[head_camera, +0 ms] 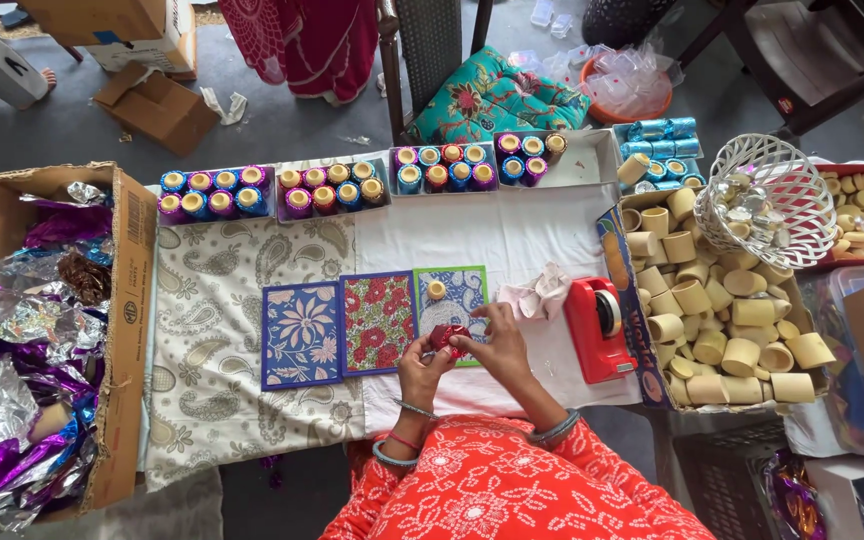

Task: Assembling and decorating clay lamps by applying adhesive or decorative elements and placing them into individual cups.

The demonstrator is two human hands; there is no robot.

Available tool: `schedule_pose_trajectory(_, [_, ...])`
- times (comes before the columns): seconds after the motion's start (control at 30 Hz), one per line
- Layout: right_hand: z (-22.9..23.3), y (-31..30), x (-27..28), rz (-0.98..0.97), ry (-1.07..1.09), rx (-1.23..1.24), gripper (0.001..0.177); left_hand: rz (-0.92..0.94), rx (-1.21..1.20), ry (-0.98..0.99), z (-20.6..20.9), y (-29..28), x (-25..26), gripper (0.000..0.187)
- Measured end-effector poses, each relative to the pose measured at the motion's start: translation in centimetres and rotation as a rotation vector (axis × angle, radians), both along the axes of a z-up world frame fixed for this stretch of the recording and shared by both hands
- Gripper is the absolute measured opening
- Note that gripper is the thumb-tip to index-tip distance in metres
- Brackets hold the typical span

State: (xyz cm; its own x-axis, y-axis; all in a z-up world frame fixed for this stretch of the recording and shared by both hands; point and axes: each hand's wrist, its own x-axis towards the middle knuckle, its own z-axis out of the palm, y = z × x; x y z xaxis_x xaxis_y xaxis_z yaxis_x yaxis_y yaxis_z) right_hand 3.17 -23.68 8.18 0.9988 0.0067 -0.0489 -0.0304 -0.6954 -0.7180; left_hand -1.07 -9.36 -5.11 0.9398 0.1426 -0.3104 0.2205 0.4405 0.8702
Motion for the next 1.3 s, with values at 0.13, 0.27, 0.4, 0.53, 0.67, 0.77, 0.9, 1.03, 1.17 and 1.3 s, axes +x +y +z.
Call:
schedule_pose_trajectory(0.13, [-7.1, -2.1, 0.3, -0.017, 0.131, 0.358, 0.061, -0.008, -0.060, 0.009, 0.3, 0.3, -0.2, 0.044])
schedule_pose_trajectory(0.27, [-12.1, -4.5, 0.0, -0.110, 0.368, 0.626, 0.050, -0.027, -0.126, 0.012, 0.2, 0.7, 0.0, 0.047])
schedule_pose_trajectory(0.4, [-12.1, -5.6, 0.3, -0.215, 0.411, 0.682, 0.041, -0.062, -0.064, -0.042, -1.5, 1.4, 0.4, 0.052])
schedule_pose_trajectory(0.53, [-12.3, -4.9, 0.5, -0.191, 0.435, 0.700, 0.038, -0.080, 0.380, -0.125, 3.2, 3.1, 1.5, 0.061])
schedule_pose_trajectory(0.67, [-14.1, -4.3, -0.2, -0.104, 0.469, 0.679, 0.036, 0.017, 1.268, -0.271, 0.4, 6.1, 3.6, 0.067])
schedule_pose_trajectory(0.77, [-15.5, -4.2, -0.9, -0.045, 0.485, 0.633, 0.034, -0.003, 1.529, -0.337, -3.6, 8.7, 5.2, 0.065])
schedule_pose_trajectory(0.9, [-13.9, -3.9, -1.6, -0.008, 0.544, 0.533, 0.032, -0.185, 1.712, -0.362, -7.9, 11.1, 6.6, 0.063])
schedule_pose_trajectory(1.03, [-14.7, -4.0, -1.1, 0.026, 0.514, 0.509, 0.028, -0.196, 1.670, -0.365, -6.6, 10.9, 5.2, 0.066])
schedule_pose_trajectory(1.17, [-15.8, -2.2, 0.4, 0.132, 0.304, 0.366, 0.021, 0.038, 1.429, -0.295, -5.8, 10.4, 3.7, 0.078])
schedule_pose_trajectory(1.3, [-13.8, 2.6, 3.1, 0.348, 0.007, 0.172, 0.016, 0.087, 1.229, -0.086, -7.0, 10.0, 3.7, 0.099])
